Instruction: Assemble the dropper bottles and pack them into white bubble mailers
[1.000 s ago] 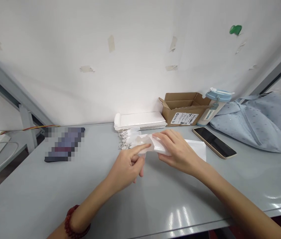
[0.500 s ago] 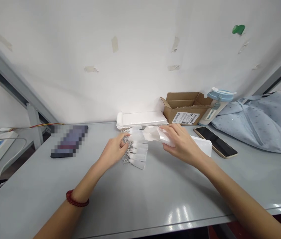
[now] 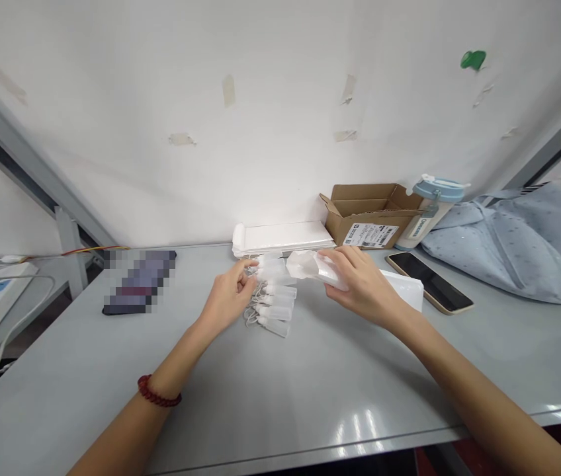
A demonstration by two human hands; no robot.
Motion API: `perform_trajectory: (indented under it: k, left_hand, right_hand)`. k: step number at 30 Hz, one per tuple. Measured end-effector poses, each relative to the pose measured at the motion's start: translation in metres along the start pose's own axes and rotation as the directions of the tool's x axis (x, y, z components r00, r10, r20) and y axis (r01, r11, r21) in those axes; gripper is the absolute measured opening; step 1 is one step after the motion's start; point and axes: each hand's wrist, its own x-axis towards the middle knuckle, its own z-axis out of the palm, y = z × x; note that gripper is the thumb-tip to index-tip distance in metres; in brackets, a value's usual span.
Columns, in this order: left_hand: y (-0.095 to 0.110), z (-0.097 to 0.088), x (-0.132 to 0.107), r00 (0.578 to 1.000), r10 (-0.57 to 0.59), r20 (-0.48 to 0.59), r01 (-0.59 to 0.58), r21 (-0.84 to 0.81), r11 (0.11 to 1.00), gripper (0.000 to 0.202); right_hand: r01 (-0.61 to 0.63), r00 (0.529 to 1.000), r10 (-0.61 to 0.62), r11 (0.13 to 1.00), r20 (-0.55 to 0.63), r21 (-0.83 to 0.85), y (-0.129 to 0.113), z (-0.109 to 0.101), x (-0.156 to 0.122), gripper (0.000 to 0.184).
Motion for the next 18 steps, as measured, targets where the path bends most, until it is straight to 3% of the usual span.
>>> perform_trajectory:
  k: [4,10,18]
  left_hand:
    - [0.003,0.005,-0.002,1.0,-0.007,0.013,0.006,0.015,1.0,0.039]
    - [0.007,0.013,0.0,0.999,0.005,-0.051,0.001,0.114,0.993,0.032]
    - [0.0,0.015,0.005,0.998,0.008,-0.06,-0.006,0.035,0.999,0.027]
  right_hand:
    - [0.014,1.0,-0.014,1.0,0.002,-0.003,0.001,0.002,0.0,0.045]
    - [0.024,1.0,-0.024,1.0,0.012,-0.015,-0.001,0.003,0.0,0.045]
    - [0.03,0.999,-0.03,0.999,0.014,-0.018,-0.001,0.004,0.0,0.044]
